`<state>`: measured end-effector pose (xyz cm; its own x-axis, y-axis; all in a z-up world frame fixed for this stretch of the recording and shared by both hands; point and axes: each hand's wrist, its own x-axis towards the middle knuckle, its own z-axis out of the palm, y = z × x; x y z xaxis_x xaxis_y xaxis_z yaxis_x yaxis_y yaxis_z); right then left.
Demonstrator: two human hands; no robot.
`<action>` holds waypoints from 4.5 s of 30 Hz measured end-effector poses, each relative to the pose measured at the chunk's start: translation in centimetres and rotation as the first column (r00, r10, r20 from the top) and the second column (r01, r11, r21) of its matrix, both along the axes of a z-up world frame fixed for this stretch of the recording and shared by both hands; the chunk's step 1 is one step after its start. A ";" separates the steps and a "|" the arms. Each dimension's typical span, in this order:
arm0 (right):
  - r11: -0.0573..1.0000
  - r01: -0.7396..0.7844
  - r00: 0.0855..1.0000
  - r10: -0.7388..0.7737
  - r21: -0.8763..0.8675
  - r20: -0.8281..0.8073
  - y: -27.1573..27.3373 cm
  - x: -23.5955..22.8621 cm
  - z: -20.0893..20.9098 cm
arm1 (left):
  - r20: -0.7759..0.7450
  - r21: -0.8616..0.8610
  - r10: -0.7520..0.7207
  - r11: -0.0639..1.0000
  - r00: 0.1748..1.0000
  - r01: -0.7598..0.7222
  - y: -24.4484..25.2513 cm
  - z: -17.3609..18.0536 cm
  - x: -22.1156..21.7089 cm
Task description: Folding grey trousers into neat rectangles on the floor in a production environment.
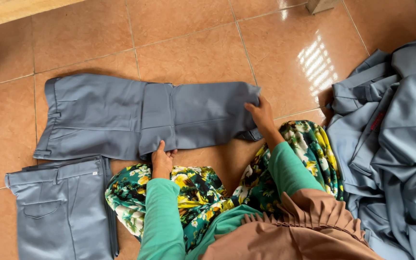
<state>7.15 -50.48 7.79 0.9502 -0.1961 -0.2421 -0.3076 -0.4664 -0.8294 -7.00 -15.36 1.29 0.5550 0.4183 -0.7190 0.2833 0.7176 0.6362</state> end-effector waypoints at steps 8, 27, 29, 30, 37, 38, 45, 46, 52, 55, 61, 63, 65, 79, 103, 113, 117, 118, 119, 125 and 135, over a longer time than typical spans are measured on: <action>0.630 -0.159 0.986 0.056 0.760 0.160 6.8 -1.3 20.6 | 0.043 -0.053 0.094 0.994 0.995 -0.092 2.1 -4.9 0.2; 0.539 -0.807 0.515 0.843 -0.243 0.157 7.0 -16.8 -1.8 | -0.032 -0.059 0.089 0.994 0.996 -0.091 0.6 0.3 0.5; 0.500 -0.678 0.547 0.833 -0.539 0.085 6.2 -16.1 -4.6 | -0.005 -0.139 0.206 0.969 0.978 -0.205 2.1 -4.3 0.8; 0.496 -0.679 0.541 0.837 -0.541 0.089 6.2 -15.5 -6.9 | -0.001 -0.138 0.214 0.968 0.977 -0.212 2.2 -4.4 0.7; 0.527 -0.584 0.565 0.810 -0.618 0.157 5.7 -13.2 -10.4 | 0.041 -0.170 0.203 0.966 0.978 -0.193 1.3 -3.0 0.5; 0.579 -0.605 0.597 0.784 -0.547 0.169 5.9 -13.0 -9.0 | 0.047 -0.161 0.194 0.969 0.980 -0.185 0.9 -1.5 0.3; 0.960 -0.277 0.939 0.276 -0.024 0.204 1.7 -3.9 6.3 | 0.127 -0.196 0.199 0.965 0.972 -0.172 1.1 -2.4 0.2; 0.993 -0.114 0.968 0.117 -0.026 0.222 -0.4 -1.5 5.2 | 0.151 -0.213 0.179 0.966 0.972 -0.144 0.8 -1.5 0.1; 0.993 0.092 0.982 -0.103 0.074 0.159 -3.5 2.5 1.3 | 0.071 -0.209 0.116 0.973 0.991 -0.099 0.5 -0.9 0.5; 0.953 0.026 0.992 -0.062 0.302 0.109 -0.6 3.3 2.0 | 0.041 -0.179 0.102 0.979 0.994 -0.093 0.9 -1.8 0.7; 0.838 0.005 0.983 -0.103 0.546 0.149 0.1 3.1 10.3 | 0.052 -0.111 0.210 0.973 0.976 -0.203 1.1 -1.1 1.1; 0.853 0.034 0.979 -0.132 0.521 0.153 -2.6 3.2 5.7 | 0.048 -0.085 0.233 0.970 0.971 -0.228 1.0 -0.5 1.1; 0.954 0.100 0.990 -0.124 0.283 0.067 -5.8 2.2 -1.3 | 0.047 -0.070 0.273 0.960 0.961 -0.270 1.0 -0.3 1.0; 0.963 0.106 0.979 -0.145 -0.249 -0.141 -8.2 0.8 -12.6 | -0.231 0.565 -0.055 0.805 0.971 0.180 -0.9 4.4 -1.2; 0.976 0.165 0.964 -0.129 0.145 -0.231 -4.4 0.4 -7.9 | -0.491 0.841 -0.306 0.075 0.815 0.535 -3.0 0.4 3.6; 0.238 0.215 0.912 -0.395 0.947 -0.108 -12.7 -0.3 11.6 | -0.284 0.933 -0.653 -0.021 0.702 0.358 -14.9 0.1 9.7; 0.065 0.226 0.882 -0.437 0.972 -0.176 -15.4 -0.7 11.2 | -0.389 0.907 -0.662 -0.155 0.641 0.391 -20.8 0.1 11.9; -0.006 0.214 0.862 -0.470 0.977 -0.191 -16.0 -0.6 10.8 | -0.428 0.881 -0.668 -0.161 0.609 0.444 -22.0 0.6 12.4; -0.076 0.198 0.841 -0.500 0.977 -0.209 -16.4 -0.6 10.4 | -0.467 0.852 -0.671 -0.167 0.576 0.497 -23.1 1.1 12.8; -0.127 0.044 0.877 -0.471 0.991 -0.099 -15.7 -0.2 10.0 | -0.511 0.770 -0.733 -0.158 0.449 0.618 -26.2 3.0 15.7; 0.246 0.067 0.984 0.145 0.967 -0.105 3.8 -0.1 12.6 | 0.143 0.074 -0.513 0.858 0.846 0.508 -10.9 -0.4 12.1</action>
<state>7.03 -46.70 20.42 0.8816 0.3214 -0.3457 -0.4714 0.6355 -0.6115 5.14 -26.27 0.94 0.7978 0.0674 -0.5992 0.5019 0.4765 0.7218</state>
